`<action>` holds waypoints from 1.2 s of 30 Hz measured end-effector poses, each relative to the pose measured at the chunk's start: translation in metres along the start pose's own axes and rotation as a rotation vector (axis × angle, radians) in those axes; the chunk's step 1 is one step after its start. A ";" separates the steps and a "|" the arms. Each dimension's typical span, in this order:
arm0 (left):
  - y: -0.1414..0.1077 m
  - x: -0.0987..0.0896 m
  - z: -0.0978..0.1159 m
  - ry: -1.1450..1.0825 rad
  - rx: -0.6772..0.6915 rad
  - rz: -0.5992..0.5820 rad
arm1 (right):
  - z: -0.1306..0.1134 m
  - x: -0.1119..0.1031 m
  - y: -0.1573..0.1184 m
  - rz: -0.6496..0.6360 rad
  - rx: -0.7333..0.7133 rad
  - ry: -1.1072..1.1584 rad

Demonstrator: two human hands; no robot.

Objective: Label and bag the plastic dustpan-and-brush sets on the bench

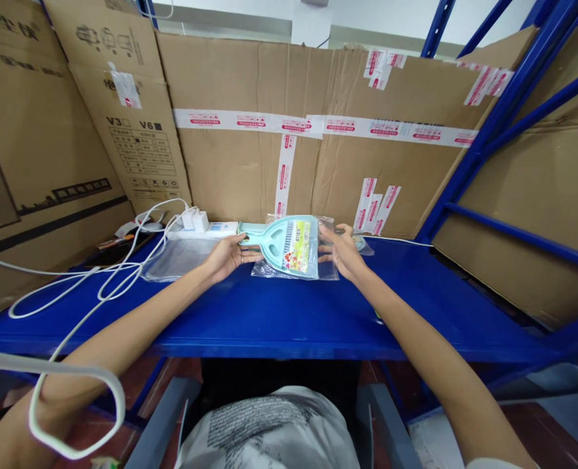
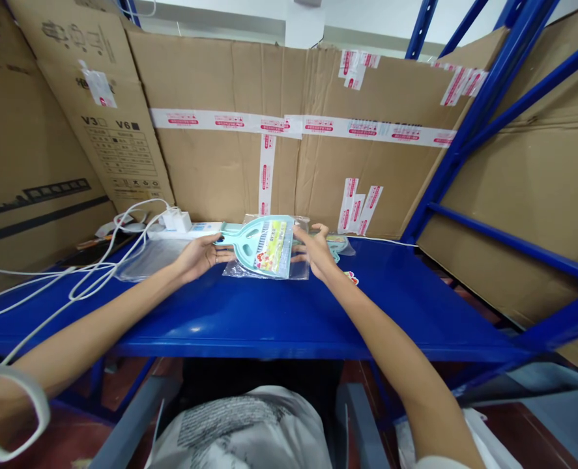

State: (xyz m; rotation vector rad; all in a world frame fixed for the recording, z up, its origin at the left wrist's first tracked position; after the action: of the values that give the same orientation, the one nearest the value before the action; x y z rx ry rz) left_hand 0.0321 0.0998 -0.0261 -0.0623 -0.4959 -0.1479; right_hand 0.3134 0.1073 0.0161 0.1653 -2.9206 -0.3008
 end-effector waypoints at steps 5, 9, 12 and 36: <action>-0.003 0.005 -0.002 0.014 -0.012 -0.022 | 0.010 0.009 -0.005 -0.080 0.082 -0.064; -0.004 0.006 -0.002 0.009 -0.014 -0.027 | 0.009 0.010 -0.004 -0.131 0.096 -0.085; -0.003 0.006 -0.001 0.008 -0.011 -0.022 | 0.009 0.011 -0.003 -0.179 0.104 -0.160; -0.017 0.031 -0.009 0.252 0.051 -0.294 | -0.044 -0.144 0.150 -0.037 -0.164 -1.262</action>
State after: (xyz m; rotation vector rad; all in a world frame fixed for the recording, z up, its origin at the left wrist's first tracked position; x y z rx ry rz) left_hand 0.0607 0.0783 -0.0185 0.0797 -0.2544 -0.4251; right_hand 0.4489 0.2634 0.0636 -0.0263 -4.0820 -0.9291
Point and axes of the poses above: each hand's wrist, its own y-axis towards the middle knuckle, its own x-axis out of the palm, z = x × y, the point moved 8 cm from there along y, towards the middle knuckle, and after that the axes turned 2 degrees about -x, right-handed, at the moved point
